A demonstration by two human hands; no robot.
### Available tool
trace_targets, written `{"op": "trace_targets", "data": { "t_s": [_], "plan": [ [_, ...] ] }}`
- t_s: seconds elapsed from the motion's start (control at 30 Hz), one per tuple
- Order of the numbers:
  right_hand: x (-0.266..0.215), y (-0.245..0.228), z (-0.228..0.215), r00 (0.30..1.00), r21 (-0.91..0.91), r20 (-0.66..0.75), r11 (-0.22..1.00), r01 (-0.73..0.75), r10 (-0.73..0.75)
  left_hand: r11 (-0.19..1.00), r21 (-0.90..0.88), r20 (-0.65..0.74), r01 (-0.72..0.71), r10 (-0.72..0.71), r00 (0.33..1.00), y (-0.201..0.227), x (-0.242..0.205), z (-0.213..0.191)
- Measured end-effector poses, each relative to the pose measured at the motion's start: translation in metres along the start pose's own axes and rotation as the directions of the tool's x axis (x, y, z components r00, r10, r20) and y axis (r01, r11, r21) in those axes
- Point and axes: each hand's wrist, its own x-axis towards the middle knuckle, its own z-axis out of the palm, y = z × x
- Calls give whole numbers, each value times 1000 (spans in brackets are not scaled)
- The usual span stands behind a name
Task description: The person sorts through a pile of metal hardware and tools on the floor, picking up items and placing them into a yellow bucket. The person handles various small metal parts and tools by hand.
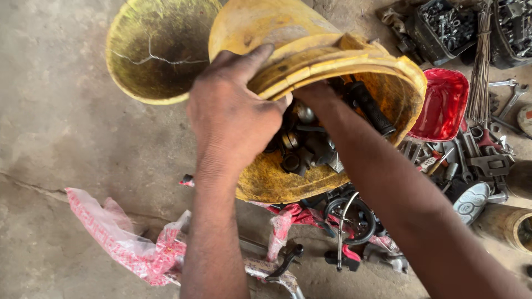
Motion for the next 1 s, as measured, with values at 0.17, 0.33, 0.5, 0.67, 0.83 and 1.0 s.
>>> {"op": "trace_targets", "data": {
  "t_s": [0.17,0.33,0.5,0.67,0.83,1.0],
  "plan": [
    [-39,-39,7,989,-19,36,990,142,-141,987,50,-86,-152,155,984,-1,7,-8],
    [-85,-51,41,866,138,-202,862,488,-458,996,71,-29,-49,52,998,5,-1,2],
    [-107,-60,44,835,284,-260,788,546,-485,993,117,-32,-31,35,999,15,-6,5],
    [-98,-53,43,853,88,-318,883,462,-414,995,63,-57,-72,75,996,10,-11,8],
    [-33,-17,26,955,66,-229,975,211,-191,994,56,-31,-97,99,995,10,-15,8],
    [23,23,5,989,26,-127,997,-72,75,997,41,-22,-70,71,997,5,-12,-3]
  ]
}}
